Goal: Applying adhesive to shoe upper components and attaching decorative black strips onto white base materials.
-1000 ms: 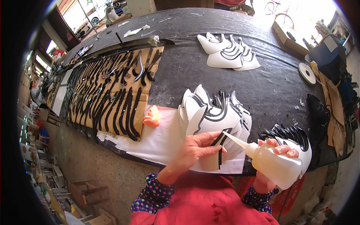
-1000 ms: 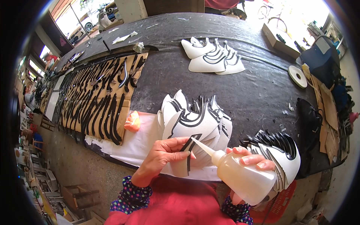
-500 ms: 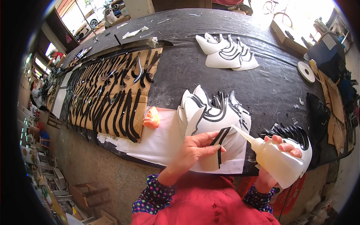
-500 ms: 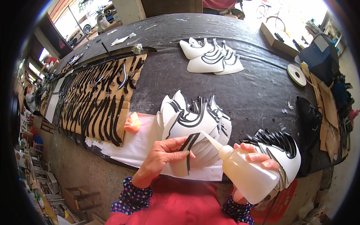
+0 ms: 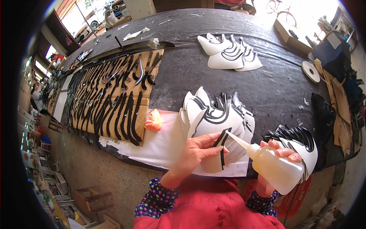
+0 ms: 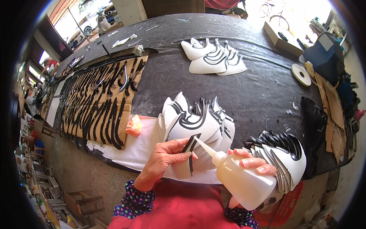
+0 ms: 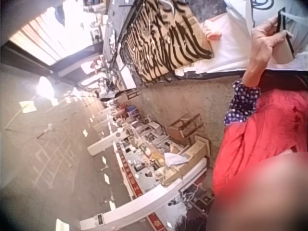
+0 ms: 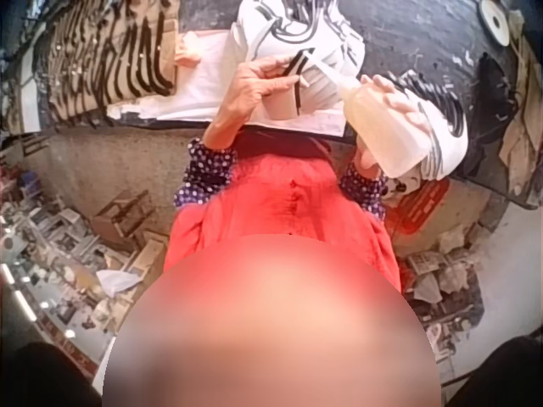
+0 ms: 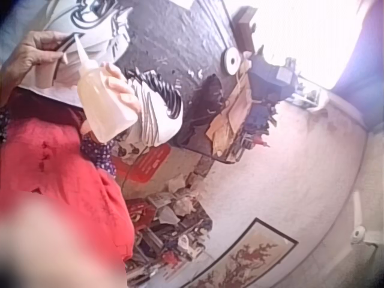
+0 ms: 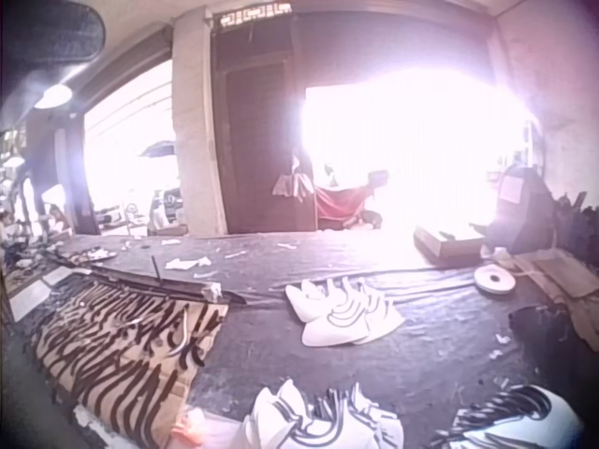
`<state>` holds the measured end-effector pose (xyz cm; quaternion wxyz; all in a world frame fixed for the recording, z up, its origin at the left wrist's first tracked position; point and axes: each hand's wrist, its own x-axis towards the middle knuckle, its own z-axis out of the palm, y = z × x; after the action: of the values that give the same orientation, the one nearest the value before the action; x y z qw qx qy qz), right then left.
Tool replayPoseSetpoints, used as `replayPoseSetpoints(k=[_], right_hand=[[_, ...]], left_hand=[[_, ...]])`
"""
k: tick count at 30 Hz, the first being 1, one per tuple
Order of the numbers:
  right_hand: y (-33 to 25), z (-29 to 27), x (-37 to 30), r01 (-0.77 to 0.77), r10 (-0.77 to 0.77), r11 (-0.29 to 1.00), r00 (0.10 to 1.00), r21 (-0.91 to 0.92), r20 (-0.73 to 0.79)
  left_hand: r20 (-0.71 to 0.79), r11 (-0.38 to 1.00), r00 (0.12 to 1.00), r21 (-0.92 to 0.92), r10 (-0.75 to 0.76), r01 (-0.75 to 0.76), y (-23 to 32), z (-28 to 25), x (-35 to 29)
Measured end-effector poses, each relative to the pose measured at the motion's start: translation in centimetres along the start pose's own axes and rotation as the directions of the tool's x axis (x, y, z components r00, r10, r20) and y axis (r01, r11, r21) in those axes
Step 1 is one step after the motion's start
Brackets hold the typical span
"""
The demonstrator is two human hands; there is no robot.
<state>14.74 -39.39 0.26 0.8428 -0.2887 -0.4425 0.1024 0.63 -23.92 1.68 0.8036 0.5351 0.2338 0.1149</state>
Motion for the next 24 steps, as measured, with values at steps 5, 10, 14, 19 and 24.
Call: replayPoseSetpoints(k=[5,10,14,19,24], right_hand=[[-0.1,-0.3,0.2,0.022,-0.025,0.994,0.999,-0.105,-0.023],[-0.7,0.1,0.2,0.009,-0.012,1.000,0.992,-0.025,-0.124],[-0.8,0.5,0.0,-0.027,0.037,0.994,0.994,0.102,-0.099],[-0.1,0.6,-0.5,-0.027,0.029,0.999,0.998,0.045,-0.057],[0.4,-0.4,-0.4,0.043,-0.044,0.999,0.999,-0.032,-0.009]], left_hand=[[0.000,1.000,1.000,-0.009,0.007,-0.007,-0.1,0.0,0.0],[-0.008,1.000,1.000,0.007,0.006,-0.006,-0.3,-0.2,0.0],[-0.009,1.000,1.000,0.010,-0.004,0.004,-0.4,-0.1,0.1],[-0.009,1.000,1.000,0.012,-0.005,0.005,-0.4,0.1,0.1],[-0.019,1.000,1.000,0.028,-0.007,0.007,-0.4,0.2,0.0]])
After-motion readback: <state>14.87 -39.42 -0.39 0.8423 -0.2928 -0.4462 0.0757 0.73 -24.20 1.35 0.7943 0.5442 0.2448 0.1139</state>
